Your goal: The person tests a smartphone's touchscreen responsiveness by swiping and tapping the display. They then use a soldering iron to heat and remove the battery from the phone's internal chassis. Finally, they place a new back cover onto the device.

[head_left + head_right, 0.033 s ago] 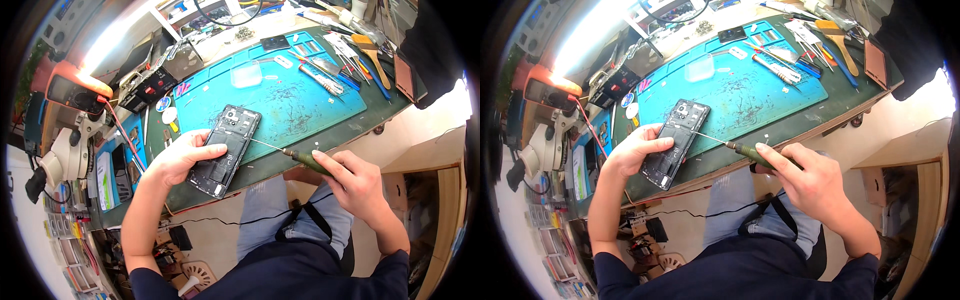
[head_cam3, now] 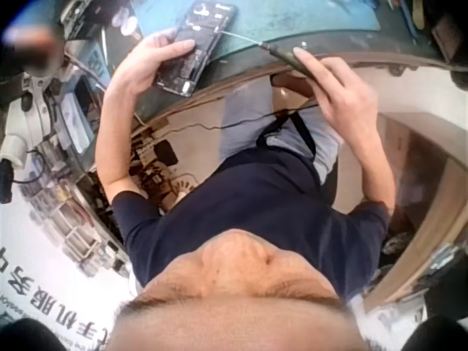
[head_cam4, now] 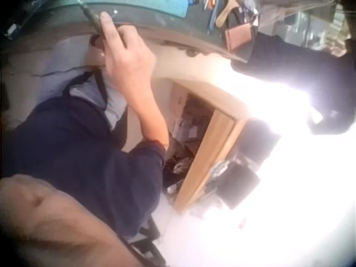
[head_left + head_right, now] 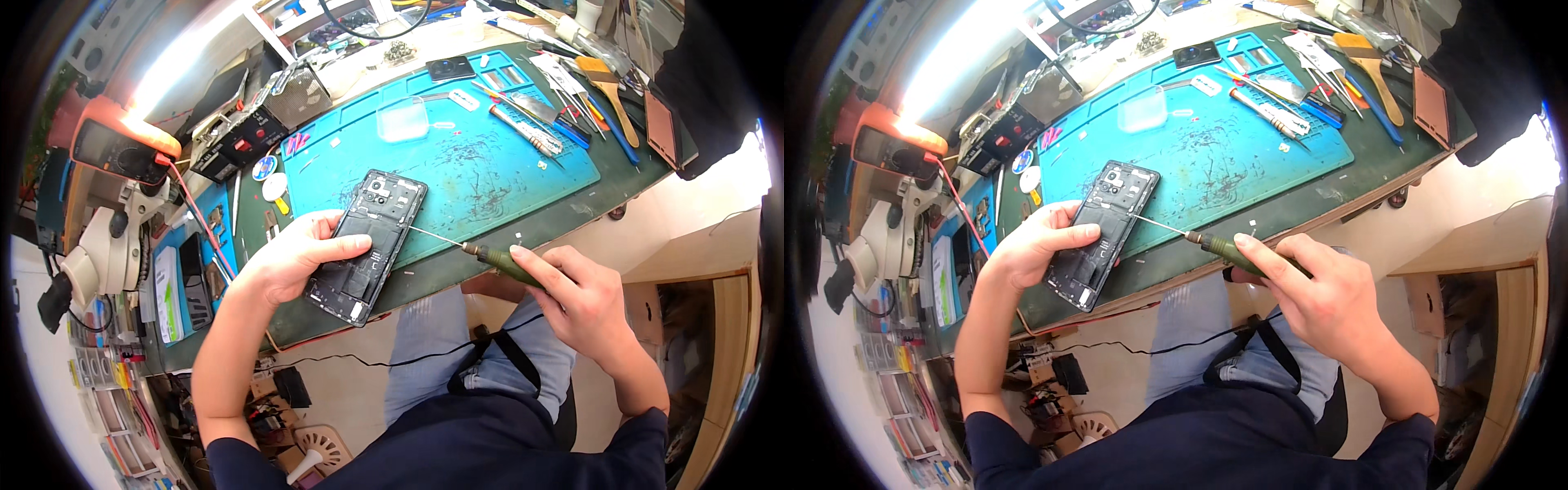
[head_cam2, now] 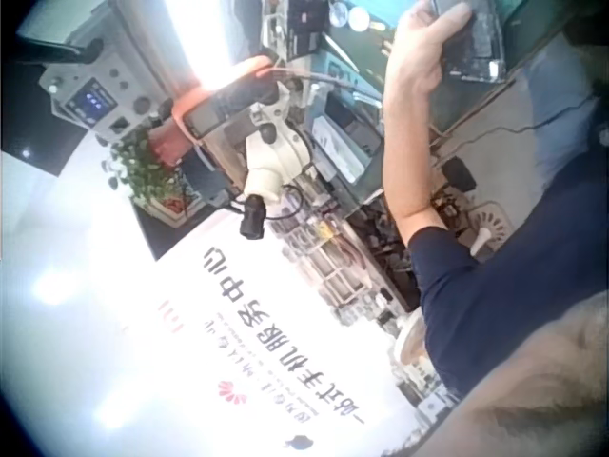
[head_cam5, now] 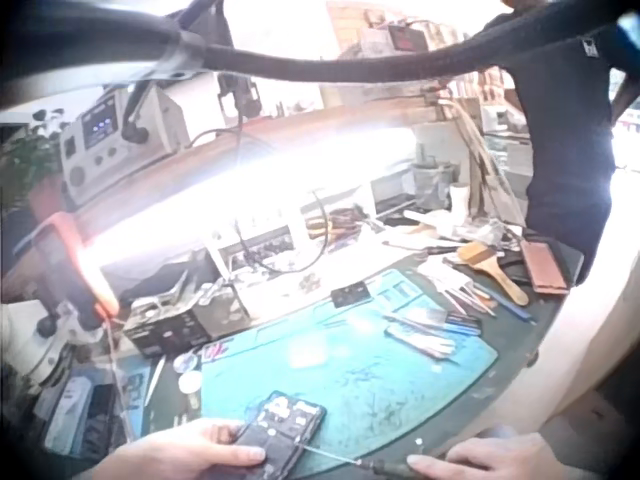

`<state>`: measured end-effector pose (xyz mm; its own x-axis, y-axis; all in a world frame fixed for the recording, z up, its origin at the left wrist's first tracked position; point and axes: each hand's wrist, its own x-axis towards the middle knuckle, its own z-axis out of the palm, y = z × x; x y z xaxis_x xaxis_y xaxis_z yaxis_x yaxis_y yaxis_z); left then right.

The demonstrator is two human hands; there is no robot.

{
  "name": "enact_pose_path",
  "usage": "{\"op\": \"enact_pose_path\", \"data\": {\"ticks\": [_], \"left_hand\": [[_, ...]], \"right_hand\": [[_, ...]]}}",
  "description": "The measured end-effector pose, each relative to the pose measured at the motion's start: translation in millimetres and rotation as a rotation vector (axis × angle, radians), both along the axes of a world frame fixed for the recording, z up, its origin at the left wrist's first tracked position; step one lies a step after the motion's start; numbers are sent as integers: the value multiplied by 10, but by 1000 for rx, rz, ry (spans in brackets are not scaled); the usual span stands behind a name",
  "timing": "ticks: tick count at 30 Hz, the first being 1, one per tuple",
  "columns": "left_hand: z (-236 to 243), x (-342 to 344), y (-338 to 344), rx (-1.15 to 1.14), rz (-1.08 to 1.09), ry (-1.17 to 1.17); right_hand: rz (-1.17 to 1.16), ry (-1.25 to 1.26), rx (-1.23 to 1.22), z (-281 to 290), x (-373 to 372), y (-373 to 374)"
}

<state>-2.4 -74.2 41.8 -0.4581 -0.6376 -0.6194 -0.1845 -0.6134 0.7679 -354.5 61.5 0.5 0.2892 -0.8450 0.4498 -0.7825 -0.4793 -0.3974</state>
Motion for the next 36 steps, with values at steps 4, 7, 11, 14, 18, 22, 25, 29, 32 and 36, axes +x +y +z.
{"op": "enact_pose_path", "data": {"ticks": [4,7,11,14,18,22,25,29,32,36], "left_hand": [[3,-2,-10,20,14,-9],[4,-1,-10,8,23,-6],[12,3,-28,8,25,-9],[11,5,-25,5,40,-15],[16,2,-32,23,34,5],[19,4,-32,27,29,18],[3,11,-32,16,41,17],[2,11,-33,14,45,12],[9,9,-34,21,38,10],[4,9,-33,21,44,5]], "right_hand": [[0,36,30,3,3,-1],[3,30,37,-12,31,6],[-6,6,29,-31,63,-7],[5,22,49,-18,72,-6],[16,45,76,28,83,12],[20,42,72,12,95,34],[21,38,66,-5,102,43],[22,41,74,-8,120,66],[31,38,64,-26,117,82],[74,21,56,5,173,108]]}}
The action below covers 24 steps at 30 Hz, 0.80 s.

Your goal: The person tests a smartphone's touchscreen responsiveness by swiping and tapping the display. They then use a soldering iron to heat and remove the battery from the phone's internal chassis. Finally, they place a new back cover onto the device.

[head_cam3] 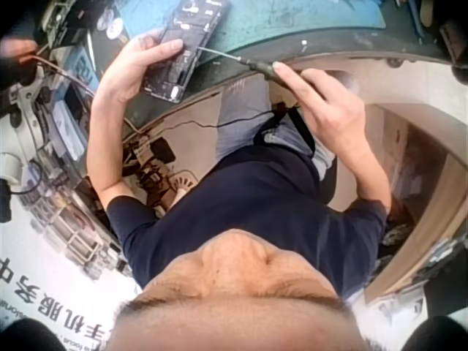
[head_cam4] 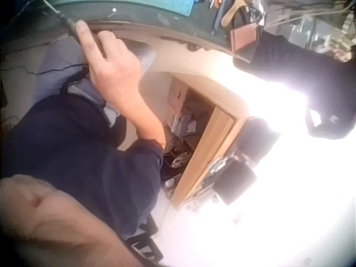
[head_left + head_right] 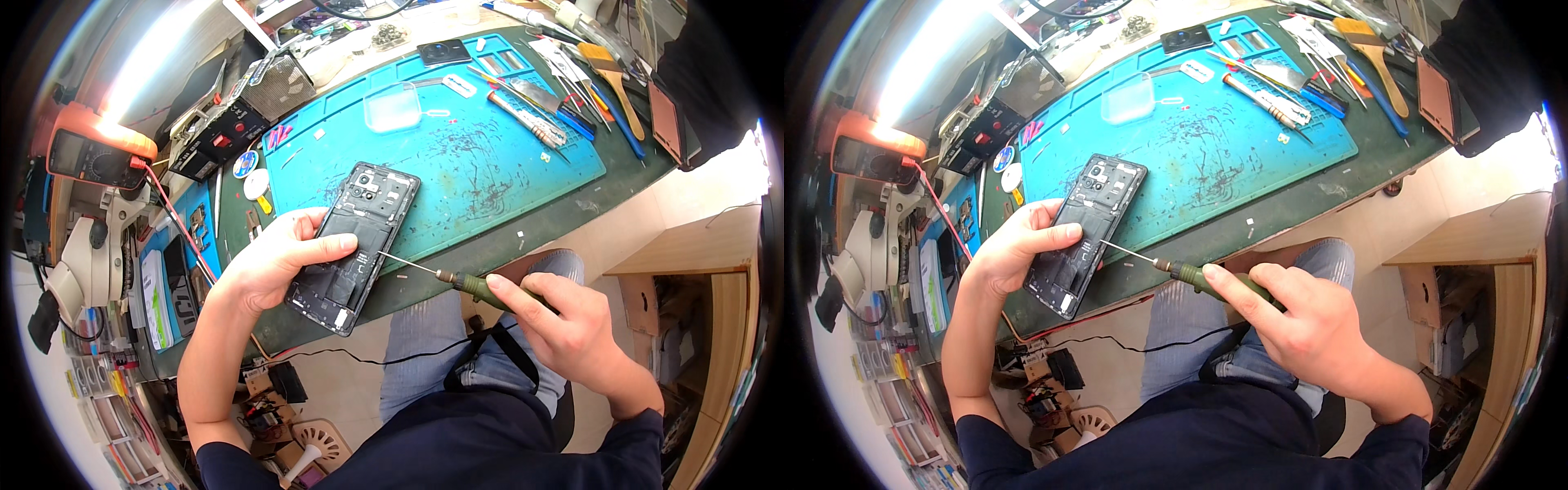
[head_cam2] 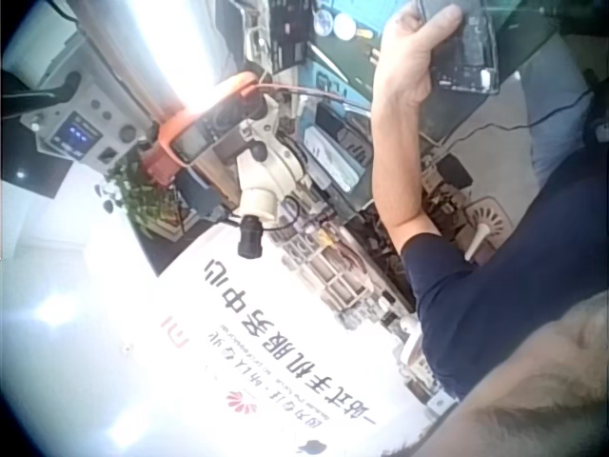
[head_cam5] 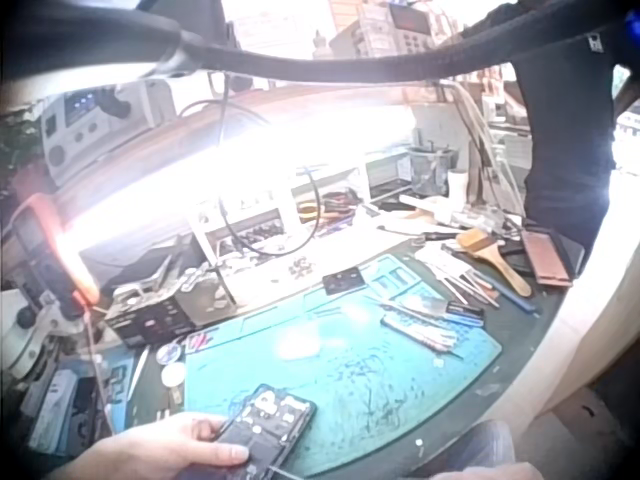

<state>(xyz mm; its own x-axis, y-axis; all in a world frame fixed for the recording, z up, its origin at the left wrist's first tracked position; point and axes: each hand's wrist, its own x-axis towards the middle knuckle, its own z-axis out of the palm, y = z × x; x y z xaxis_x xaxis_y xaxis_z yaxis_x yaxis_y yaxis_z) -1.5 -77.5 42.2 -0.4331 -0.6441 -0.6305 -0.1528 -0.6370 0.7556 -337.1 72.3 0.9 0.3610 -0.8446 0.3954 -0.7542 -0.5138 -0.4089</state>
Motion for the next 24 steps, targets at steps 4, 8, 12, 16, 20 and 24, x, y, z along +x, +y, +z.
{"op": "enact_pose_path", "data": {"ticks": [4,8,12,16,20,24], "left_hand": [[4,-2,3,-7,-1,-4],[5,-10,2,-8,-3,1],[-4,-10,0,-17,1,2],[5,-20,-4,-22,5,-1],[0,-15,15,-34,9,-13],[1,-17,8,-29,3,-16]], "right_hand": [[-8,10,-6,12,12,15],[-43,4,-33,-85,19,35],[-53,8,-28,-78,43,66],[-79,23,-29,-61,43,69],[-104,55,-50,-99,37,56],[-55,18,-43,-107,58,84]]}}
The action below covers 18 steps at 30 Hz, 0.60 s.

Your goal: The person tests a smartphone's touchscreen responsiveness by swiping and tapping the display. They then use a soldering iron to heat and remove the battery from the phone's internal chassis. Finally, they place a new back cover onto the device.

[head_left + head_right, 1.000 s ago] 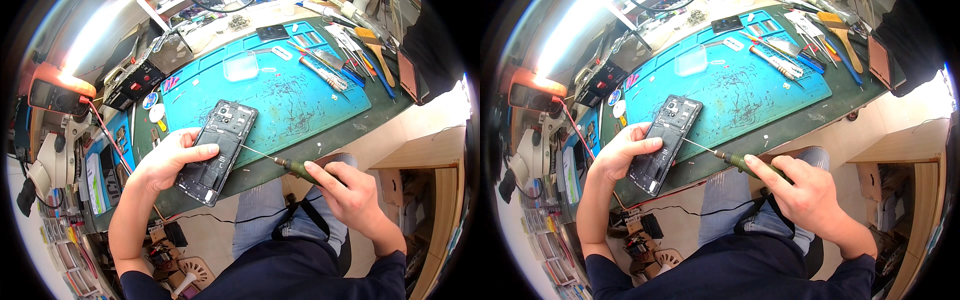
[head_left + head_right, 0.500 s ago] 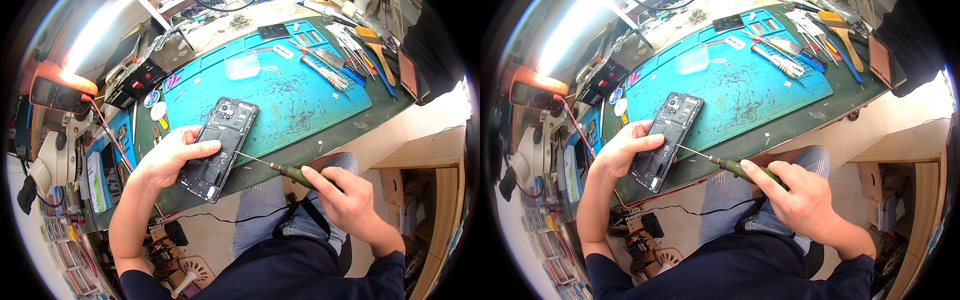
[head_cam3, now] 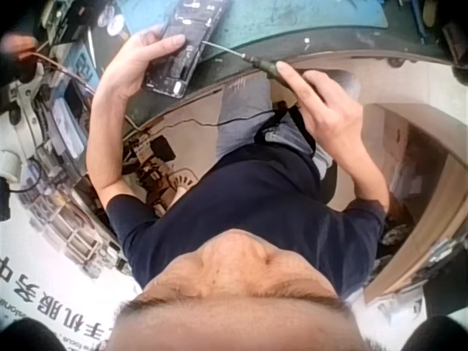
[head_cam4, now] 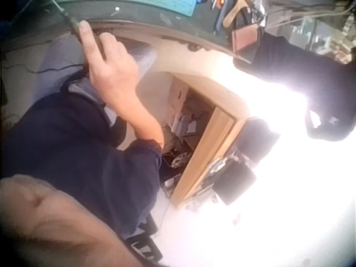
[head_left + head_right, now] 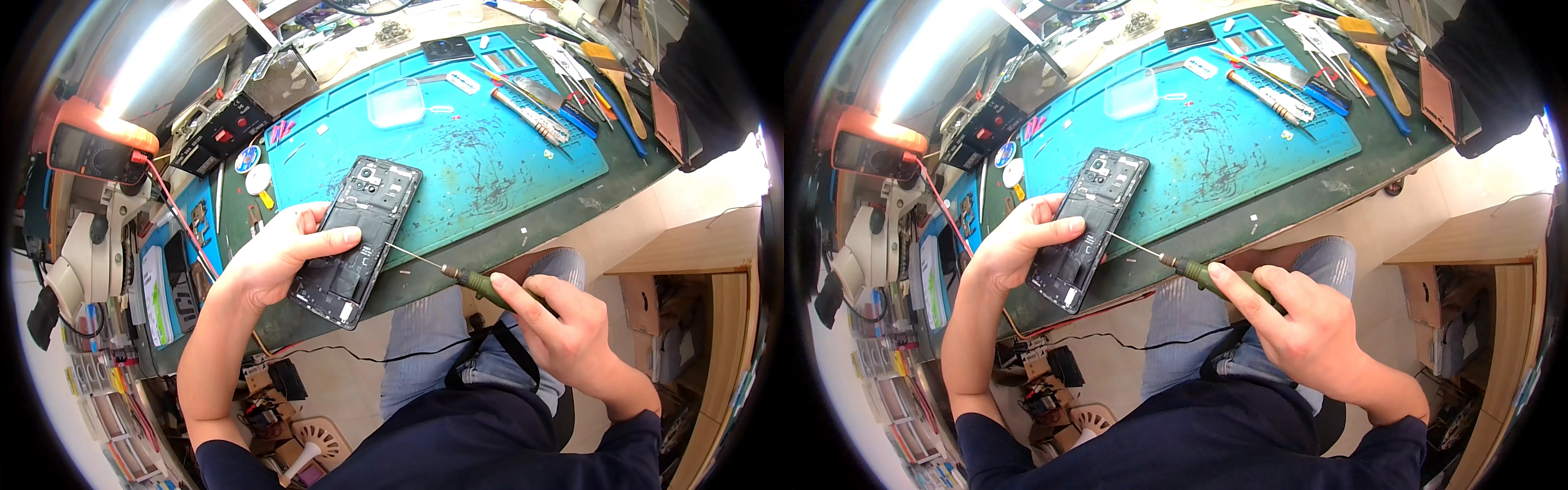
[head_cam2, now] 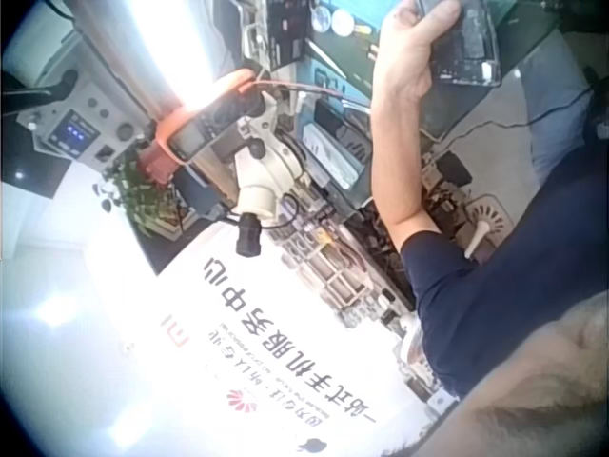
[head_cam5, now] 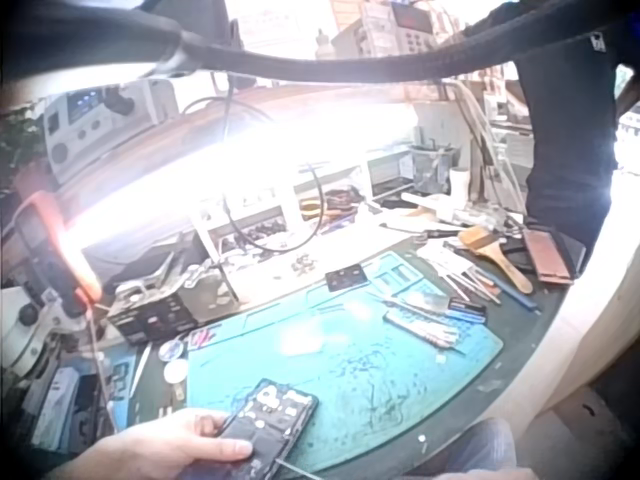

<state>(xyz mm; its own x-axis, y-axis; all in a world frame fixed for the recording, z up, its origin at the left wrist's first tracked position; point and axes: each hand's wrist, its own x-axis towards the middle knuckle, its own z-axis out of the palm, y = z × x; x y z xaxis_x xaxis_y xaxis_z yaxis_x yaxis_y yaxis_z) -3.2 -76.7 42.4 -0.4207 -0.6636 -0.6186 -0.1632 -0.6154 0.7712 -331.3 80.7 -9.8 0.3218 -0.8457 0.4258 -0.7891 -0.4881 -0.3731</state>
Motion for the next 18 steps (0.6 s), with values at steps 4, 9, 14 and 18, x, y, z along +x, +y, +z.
{"op": "enact_pose_path", "data": {"ticks": [4,9,14,18], "left_hand": [[2,2,-3,8,-2,5],[16,-3,1,14,1,6],[8,-2,6,5,2,6],[12,-10,8,11,4,13]], "right_hand": [[6,6,13,15,0,20],[11,5,15,-12,-7,52],[12,-10,18,-31,7,59],[16,-8,20,-28,-3,63]]}}
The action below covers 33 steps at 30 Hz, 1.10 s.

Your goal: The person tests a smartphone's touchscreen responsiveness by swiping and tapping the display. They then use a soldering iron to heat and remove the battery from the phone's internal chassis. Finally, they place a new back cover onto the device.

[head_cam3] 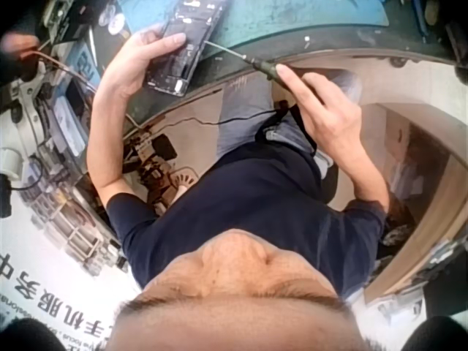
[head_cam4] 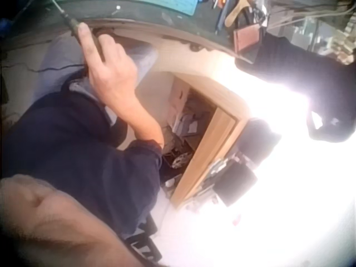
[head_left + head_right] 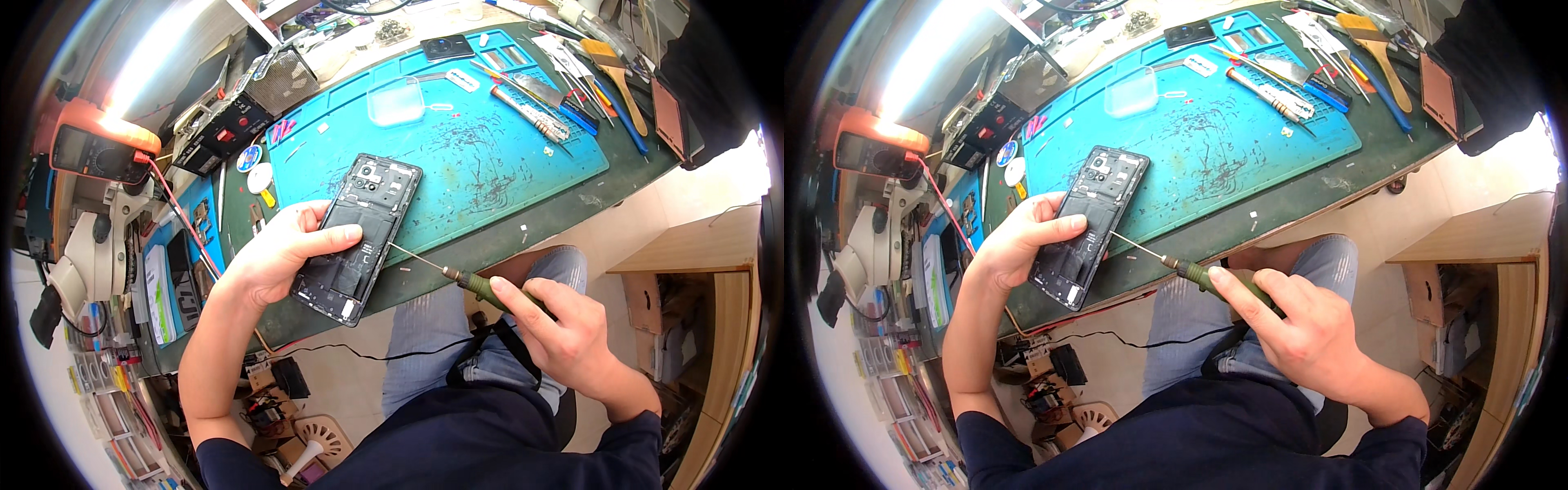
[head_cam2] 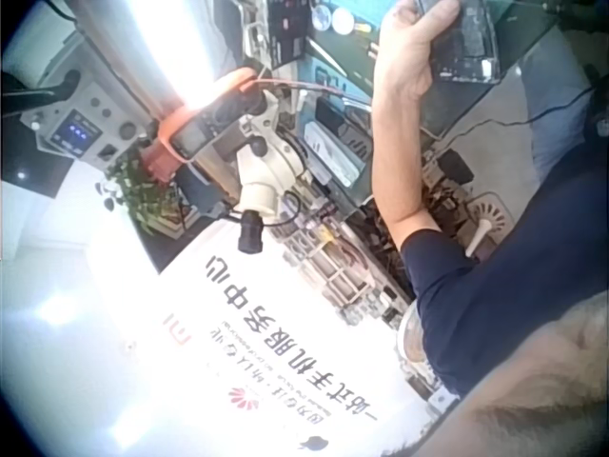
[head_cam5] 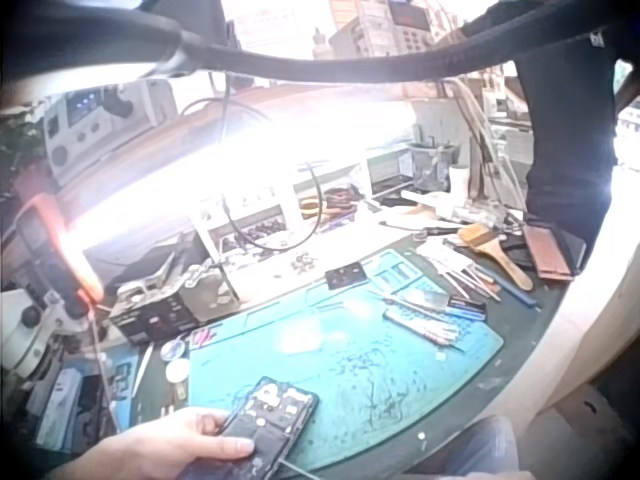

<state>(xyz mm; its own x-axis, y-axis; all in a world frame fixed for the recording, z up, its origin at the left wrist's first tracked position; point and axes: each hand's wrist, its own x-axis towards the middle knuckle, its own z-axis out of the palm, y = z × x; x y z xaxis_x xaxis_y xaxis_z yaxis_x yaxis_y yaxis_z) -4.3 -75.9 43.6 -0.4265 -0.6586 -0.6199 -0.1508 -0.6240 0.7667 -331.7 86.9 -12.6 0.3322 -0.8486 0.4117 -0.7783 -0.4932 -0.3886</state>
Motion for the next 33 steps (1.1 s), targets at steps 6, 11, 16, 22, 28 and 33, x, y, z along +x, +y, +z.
{"op": "enact_pose_path", "data": {"ticks": [6,11,16,22,28,33], "left_hand": [[0,-2,-3,-6,3,-11],[-9,7,-6,-4,4,-23],[-10,2,-3,-9,15,-20],[-4,7,-7,-9,11,-27],[-8,8,-5,-8,17,-19],[4,1,-13,2,15,-16]], "right_hand": [[0,2,0,-11,-3,8],[1,-4,-4,-22,0,-6],[-27,-10,-14,-34,18,-7],[-49,7,-22,-68,7,-24],[-26,-12,-15,-59,12,-28],[-31,-30,-35,-71,30,-29]]}}
